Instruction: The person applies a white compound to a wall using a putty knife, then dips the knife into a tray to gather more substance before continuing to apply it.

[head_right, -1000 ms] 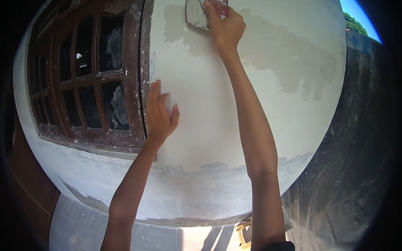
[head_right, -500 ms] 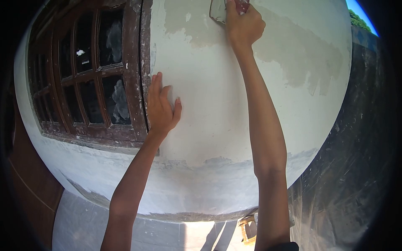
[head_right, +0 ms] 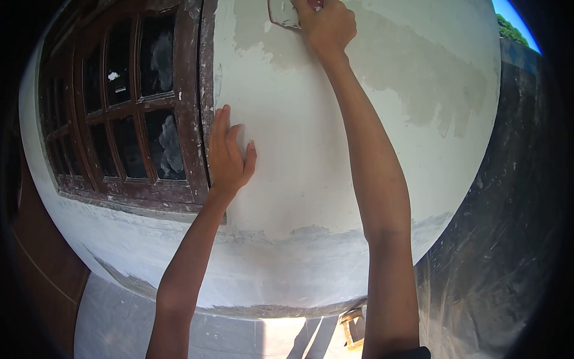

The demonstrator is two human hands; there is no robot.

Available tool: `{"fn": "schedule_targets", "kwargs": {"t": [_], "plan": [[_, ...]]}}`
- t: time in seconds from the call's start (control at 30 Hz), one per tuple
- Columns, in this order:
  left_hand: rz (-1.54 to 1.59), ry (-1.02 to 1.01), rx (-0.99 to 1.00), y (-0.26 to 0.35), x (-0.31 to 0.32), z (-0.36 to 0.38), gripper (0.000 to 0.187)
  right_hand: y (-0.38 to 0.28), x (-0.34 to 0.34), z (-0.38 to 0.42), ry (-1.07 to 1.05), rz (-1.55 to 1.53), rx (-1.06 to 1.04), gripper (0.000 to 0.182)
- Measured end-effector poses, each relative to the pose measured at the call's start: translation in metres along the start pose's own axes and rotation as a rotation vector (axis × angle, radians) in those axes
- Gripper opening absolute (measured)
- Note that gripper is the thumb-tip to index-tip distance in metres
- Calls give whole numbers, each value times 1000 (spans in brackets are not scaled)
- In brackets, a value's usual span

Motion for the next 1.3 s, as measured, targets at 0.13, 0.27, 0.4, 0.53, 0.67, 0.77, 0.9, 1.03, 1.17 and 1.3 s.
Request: {"fn": "schedule_targets", "kwargs": {"t": [0.13, 0.27, 0.4, 0.53, 0.67, 0.77, 0.9, 1.03, 1.17, 1.3], "plan": [[20, -40, -21, -2, 4, 2, 44, 59, -42, -7, 57, 163, 101, 59], [8, -35, -25, 0, 6, 3, 44, 52, -70, 3, 192, -9, 139, 53], [13, -20, -15, -2, 5, 2, 45, -6, -11, 21, -115, -363, 112, 54], [8, -24, -8, 0, 5, 3, 44, -37, 39, 33, -385, -191, -109, 58], [9, -21, -1, 1, 5, 3, 43, 2, 16, 13, -292, -57, -70, 63], [-10, -34, 0, 0, 4, 2, 43, 62, -35, 2, -70, 42, 96, 62], [-22, -28, -13, 1, 4, 3, 42, 77, -93, 11, 176, 52, 201, 58], [-14, -33, -16, 1, 6, 3, 44, 33, -56, 27, 87, -292, 129, 59], [-17, -30, -12, 0, 6, 3, 44, -18, 4, 46, -196, -258, -5, 60], [-27, -37, -18, -1, 5, 3, 46, -7, 13, 41, -256, -100, -85, 58]]}}
Point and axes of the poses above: each hand's wrist, its own z-axis away from the middle knuckle, its own x-axis out of the palm, y = z × x, the point moved 10 cm from there along -z, towards the middle knuckle, and after that the axes turned 6 degrees about -x, right-handed, at the moved point
